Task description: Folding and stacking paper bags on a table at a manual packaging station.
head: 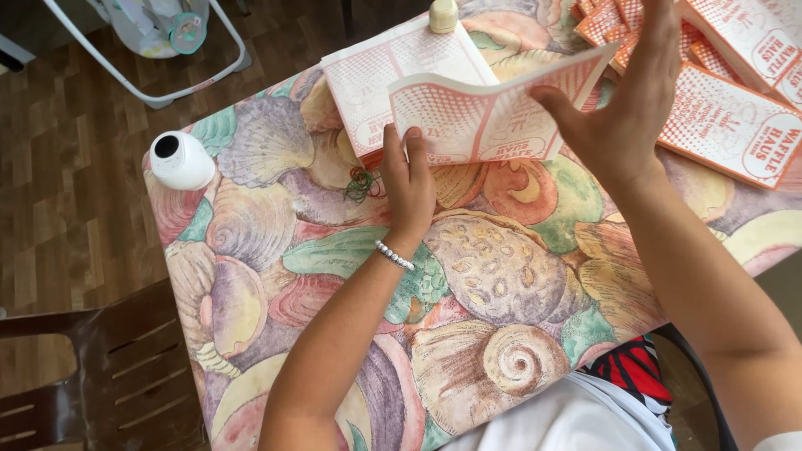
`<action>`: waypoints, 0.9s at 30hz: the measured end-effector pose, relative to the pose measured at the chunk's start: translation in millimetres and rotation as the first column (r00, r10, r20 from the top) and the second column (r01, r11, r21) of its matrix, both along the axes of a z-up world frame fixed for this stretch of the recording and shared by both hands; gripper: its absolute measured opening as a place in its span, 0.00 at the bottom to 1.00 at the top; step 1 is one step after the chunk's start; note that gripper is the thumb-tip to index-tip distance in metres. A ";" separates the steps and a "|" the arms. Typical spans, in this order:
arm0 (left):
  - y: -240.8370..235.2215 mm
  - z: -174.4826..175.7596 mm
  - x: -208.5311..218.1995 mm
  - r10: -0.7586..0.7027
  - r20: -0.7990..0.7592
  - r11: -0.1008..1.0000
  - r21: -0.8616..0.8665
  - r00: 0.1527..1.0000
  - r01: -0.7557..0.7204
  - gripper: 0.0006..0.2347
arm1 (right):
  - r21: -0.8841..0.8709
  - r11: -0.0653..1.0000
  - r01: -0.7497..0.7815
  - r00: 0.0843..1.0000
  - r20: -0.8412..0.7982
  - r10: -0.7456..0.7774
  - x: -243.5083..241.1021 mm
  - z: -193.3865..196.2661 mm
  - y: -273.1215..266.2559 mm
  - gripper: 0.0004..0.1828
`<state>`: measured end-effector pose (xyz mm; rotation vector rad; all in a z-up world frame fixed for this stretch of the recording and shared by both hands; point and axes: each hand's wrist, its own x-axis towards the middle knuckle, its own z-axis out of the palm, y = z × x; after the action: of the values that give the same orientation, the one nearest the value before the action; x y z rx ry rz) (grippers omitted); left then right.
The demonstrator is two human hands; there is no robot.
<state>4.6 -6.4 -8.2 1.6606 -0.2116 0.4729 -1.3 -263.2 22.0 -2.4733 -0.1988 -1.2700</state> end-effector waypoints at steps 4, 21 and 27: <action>0.3 1.4 -3.8 -0.023 -0.008 1.000 -0.008 1.000 0.023 0.11 | -0.304 0.948 -0.091 0.989 0.086 0.122 -14.3 61.7 51.1 0.45; -20.5 23.3 -66.5 -0.328 -0.147 0.940 -0.148 0.933 0.307 0.11 | -0.531 0.825 -0.194 0.956 -0.290 0.038 -65.6 116.8 46.7 0.16; -10.6 47.5 -108.7 -0.534 -0.369 0.841 -0.325 0.761 0.432 0.11 | -0.414 0.866 -0.279 0.865 -0.501 0.039 -70.9 106.1 20.1 0.12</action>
<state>-104.2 -17.0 39.3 1.3770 -0.2290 -0.2837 -72.2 -243.1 128.1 -3.0128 -0.6446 -0.5388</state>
